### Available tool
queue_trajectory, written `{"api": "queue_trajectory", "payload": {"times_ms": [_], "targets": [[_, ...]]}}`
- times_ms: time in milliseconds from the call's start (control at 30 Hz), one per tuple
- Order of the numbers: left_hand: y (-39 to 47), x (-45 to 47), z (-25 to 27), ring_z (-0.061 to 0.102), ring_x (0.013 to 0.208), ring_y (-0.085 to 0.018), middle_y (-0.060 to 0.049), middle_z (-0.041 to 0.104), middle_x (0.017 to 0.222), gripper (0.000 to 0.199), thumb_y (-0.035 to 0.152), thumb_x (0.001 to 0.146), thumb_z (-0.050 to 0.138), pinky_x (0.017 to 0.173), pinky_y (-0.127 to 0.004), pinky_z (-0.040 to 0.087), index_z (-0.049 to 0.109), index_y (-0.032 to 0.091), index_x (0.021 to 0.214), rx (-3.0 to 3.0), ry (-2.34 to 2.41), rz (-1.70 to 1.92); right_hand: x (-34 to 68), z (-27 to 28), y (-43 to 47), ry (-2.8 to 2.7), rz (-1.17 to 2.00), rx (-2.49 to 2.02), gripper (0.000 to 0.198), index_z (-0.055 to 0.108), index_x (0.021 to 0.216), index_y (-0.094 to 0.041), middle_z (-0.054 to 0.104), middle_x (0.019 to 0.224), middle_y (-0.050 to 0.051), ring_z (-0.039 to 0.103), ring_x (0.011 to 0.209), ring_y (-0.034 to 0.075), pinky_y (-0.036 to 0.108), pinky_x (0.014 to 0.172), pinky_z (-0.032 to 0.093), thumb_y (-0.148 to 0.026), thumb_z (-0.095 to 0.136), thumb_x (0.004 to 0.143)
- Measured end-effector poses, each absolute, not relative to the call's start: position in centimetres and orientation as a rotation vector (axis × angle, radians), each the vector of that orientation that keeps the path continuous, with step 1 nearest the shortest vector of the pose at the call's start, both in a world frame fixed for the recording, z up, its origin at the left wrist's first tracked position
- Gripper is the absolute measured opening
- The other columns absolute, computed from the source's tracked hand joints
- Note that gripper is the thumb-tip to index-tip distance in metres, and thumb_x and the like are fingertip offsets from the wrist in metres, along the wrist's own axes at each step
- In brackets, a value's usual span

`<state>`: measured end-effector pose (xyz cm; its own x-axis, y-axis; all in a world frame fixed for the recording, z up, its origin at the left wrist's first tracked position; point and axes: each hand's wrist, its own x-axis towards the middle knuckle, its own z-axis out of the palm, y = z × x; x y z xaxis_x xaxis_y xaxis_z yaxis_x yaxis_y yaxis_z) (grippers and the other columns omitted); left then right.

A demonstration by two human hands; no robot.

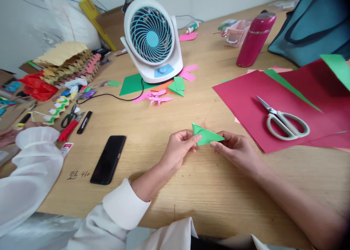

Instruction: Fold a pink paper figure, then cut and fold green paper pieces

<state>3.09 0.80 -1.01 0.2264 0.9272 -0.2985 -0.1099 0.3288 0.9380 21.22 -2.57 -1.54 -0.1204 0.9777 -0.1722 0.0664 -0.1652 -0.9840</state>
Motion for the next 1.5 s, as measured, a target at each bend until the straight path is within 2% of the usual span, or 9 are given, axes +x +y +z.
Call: {"api": "queue_trajectory", "payload": {"times_ms": [433, 767, 967, 1200, 1500], "targets": [[0.44, 3.14, -0.95, 0.048, 0.054, -0.006, 0.004, 0.055, 0.059, 0.039, 0.04, 0.063, 0.085, 0.047, -0.017, 0.04, 0.056, 0.014, 0.063, 0.895, 1.076, 0.867, 21.15, -1.79, -2.61, -1.125, 1.296, -1.39, 0.045, 0.067, 0.064, -0.019, 0.061, 0.056, 0.002, 0.047, 0.052, 0.013, 0.028, 0.052, 0.035, -0.063, 0.072, 0.072], [0.32, 3.44, -1.43, 0.048, 0.054, -0.007, 0.002, 0.055, 0.059, 0.035, 0.04, 0.062, 0.085, 0.046, -0.02, 0.04, 0.064, 0.012, 0.067, 0.999, 1.076, 0.807, 21.05, -1.27, -2.66, -1.184, 1.279, -1.375, 0.048, 0.062, 0.057, -0.02, 0.059, 0.053, 0.001, 0.046, 0.052, 0.012, 0.027, 0.052, 0.034, -0.064, 0.07, 0.075], [0.31, 3.43, -1.49, 0.047, 0.053, -0.007, 0.003, 0.054, 0.057, 0.034, 0.039, 0.063, 0.083, 0.045, -0.02, 0.039, 0.063, 0.012, 0.066, 1.015, 1.089, 0.814, 21.15, -1.1, -2.73, -1.187, 1.288, -1.374, 0.047, 0.065, 0.057, -0.02, 0.06, 0.053, 0.001, 0.045, 0.054, 0.012, 0.027, 0.055, 0.035, -0.062, 0.07, 0.077], [0.26, 3.49, -1.34, 0.046, 0.053, -0.007, 0.003, 0.054, 0.058, 0.034, 0.041, 0.063, 0.083, 0.046, -0.02, 0.038, 0.064, 0.012, 0.067, 1.022, 1.086, 0.815, 21.28, -1.3, -2.73, -1.232, 1.272, -1.378, 0.043, 0.069, 0.061, -0.021, 0.065, 0.06, 0.003, 0.054, 0.061, 0.015, 0.028, 0.059, 0.039, -0.057, 0.066, 0.083], [0.16, 3.53, -1.68, 0.043, 0.051, -0.006, 0.003, 0.053, 0.056, 0.033, 0.041, 0.067, 0.081, 0.047, -0.021, 0.035, 0.064, 0.012, 0.066, 1.047, 1.094, 0.825, 21.25, -1.47, -2.69, -1.24, 1.254, -1.379, 0.044, 0.068, 0.06, -0.021, 0.064, 0.058, 0.003, 0.054, 0.06, 0.015, 0.028, 0.06, 0.04, -0.059, 0.065, 0.083]]}}
